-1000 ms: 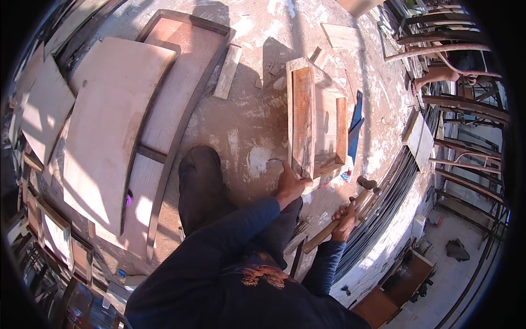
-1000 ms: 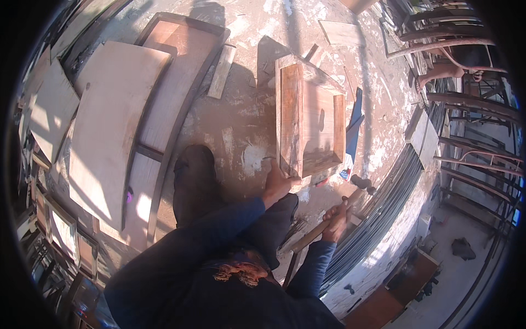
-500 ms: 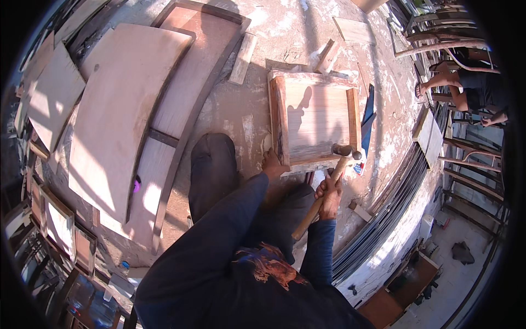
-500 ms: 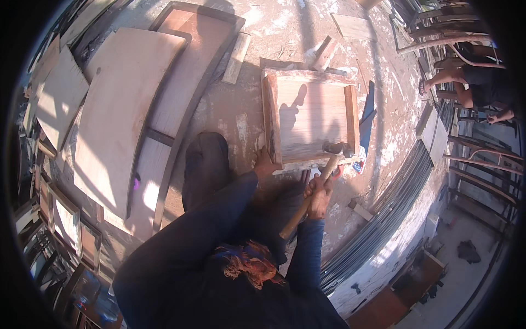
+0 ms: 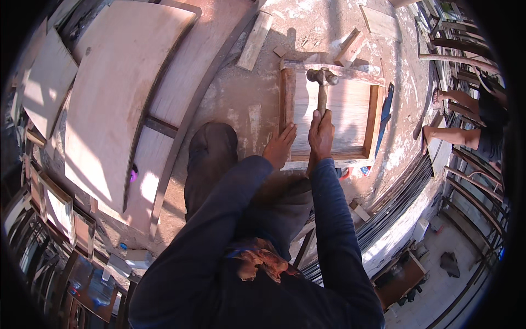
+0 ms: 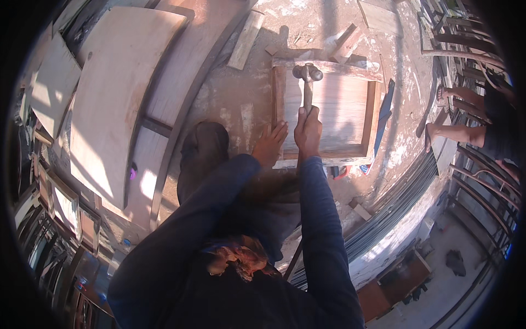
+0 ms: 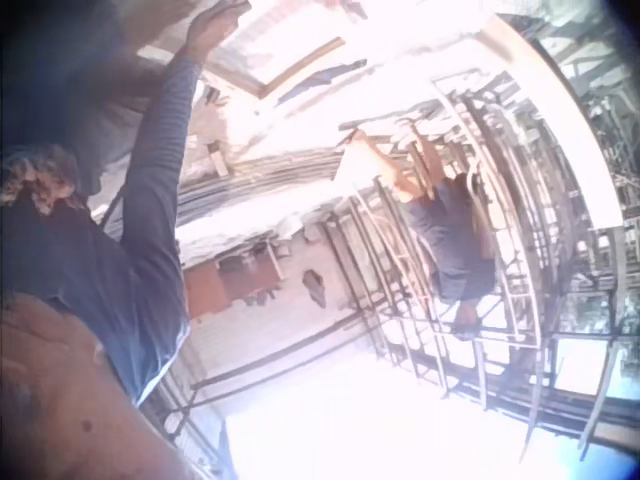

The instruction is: The person constructs a small wooden box by hammering pieces of wood together, using pliers to position a component, and fitting the sides together on a concrete floor.

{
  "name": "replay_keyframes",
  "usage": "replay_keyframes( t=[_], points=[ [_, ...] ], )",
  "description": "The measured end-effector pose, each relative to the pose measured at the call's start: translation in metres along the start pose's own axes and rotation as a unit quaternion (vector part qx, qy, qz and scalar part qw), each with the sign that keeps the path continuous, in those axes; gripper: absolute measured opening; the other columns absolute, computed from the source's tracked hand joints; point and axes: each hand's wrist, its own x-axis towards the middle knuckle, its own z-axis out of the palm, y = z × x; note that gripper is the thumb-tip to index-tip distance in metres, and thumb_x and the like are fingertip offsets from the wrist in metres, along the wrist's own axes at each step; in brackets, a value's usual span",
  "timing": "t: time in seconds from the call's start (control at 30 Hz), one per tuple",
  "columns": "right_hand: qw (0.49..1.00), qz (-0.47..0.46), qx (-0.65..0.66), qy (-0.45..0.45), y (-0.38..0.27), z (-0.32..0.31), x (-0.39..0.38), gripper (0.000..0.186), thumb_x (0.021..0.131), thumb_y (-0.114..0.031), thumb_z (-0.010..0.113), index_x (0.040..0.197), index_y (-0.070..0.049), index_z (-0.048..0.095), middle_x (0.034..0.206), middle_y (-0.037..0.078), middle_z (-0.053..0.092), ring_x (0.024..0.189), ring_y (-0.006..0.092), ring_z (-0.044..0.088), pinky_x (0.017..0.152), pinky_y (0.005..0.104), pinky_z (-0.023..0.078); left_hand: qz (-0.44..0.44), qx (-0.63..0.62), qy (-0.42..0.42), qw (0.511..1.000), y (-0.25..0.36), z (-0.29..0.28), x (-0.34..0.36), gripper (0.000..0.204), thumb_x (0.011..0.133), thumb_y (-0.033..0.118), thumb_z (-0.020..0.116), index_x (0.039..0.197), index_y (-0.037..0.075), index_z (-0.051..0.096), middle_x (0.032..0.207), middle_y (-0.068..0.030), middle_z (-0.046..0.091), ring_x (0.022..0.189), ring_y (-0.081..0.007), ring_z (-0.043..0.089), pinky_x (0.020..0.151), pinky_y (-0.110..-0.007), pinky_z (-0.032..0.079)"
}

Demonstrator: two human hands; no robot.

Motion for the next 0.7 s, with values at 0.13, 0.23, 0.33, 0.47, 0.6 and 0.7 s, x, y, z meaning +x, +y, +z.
replay_keyframes(
  t=[0.13,0.23,0.33,0.47,0.6,0.7],
  points=[
    [0.993,-0.034,-0.106,-0.045,0.032,0.021,0.020,0.029,0.101,-0.028,0.050,0.091,-0.002,0.043,0.063,0.028,0.058,0.062,0.0522,0.058,0.053,0.0553,0.045,0.029,-0.060,-0.018,0.998,-0.004,-0.014,0.001,0.086,0.084,0.039,0.067,0.151,0.001,0.028,0.162,-0.0135,0.015,0.151,-0.0243,0.008,0.116,-0.055,0.017],
    [0.986,-0.019,-0.133,-0.100,0.043,0.026,0.043,0.029,0.101,-0.028,0.051,0.092,-0.002,0.042,0.065,0.030,0.060,0.063,0.0510,0.060,0.053,0.0559,0.045,0.034,-0.056,-0.036,0.997,-0.005,-0.016,0.003,0.087,0.084,0.039,0.066,0.152,0.003,0.025,0.162,-0.0127,0.014,0.151,-0.0238,0.007,0.117,-0.055,0.016],
    [0.993,-0.008,-0.089,-0.076,0.009,0.019,0.037,0.030,0.100,-0.030,0.051,0.096,-0.001,0.043,0.069,0.030,0.061,0.066,0.0497,0.061,0.057,0.0556,0.047,0.016,-0.049,-0.031,0.998,-0.011,-0.006,0.003,0.089,0.083,0.040,0.067,0.153,0.003,0.025,0.162,-0.0122,0.014,0.151,-0.0232,0.007,0.117,-0.055,0.016],
    [0.995,-0.003,-0.085,-0.044,0.048,0.038,0.031,0.030,0.101,-0.030,0.051,0.097,0.000,0.044,0.068,0.030,0.061,0.063,0.0500,0.061,0.052,0.0532,0.045,0.039,-0.026,-0.027,0.999,-0.003,-0.008,0.008,0.087,0.082,0.042,0.064,0.153,0.005,0.027,0.163,-0.0114,0.014,0.151,-0.0222,0.006,0.113,-0.057,0.022],
    [0.991,0.079,0.010,-0.111,0.033,0.031,0.051,0.039,0.100,-0.039,0.052,0.091,-0.001,0.047,0.059,0.019,0.057,0.051,0.0338,0.060,0.047,0.0435,0.049,0.044,-0.034,-0.026,0.998,-0.009,0.001,0.005,0.084,0.083,0.040,0.063,0.152,0.005,0.029,0.163,-0.0109,0.014,0.151,-0.0221,0.006,0.113,-0.058,0.022],
    [0.951,0.201,0.204,-0.117,0.010,0.006,0.045,0.041,0.101,-0.042,0.050,0.090,-0.002,0.048,0.056,0.007,0.050,0.046,0.0187,0.054,0.043,0.0346,0.047,0.040,-0.090,-0.027,0.995,-0.010,0.004,0.012,0.079,0.084,0.032,0.066,0.149,0.004,0.032,0.162,-0.0124,0.014,0.151,-0.0243,0.010,0.113,-0.059,0.023]
  ],
)
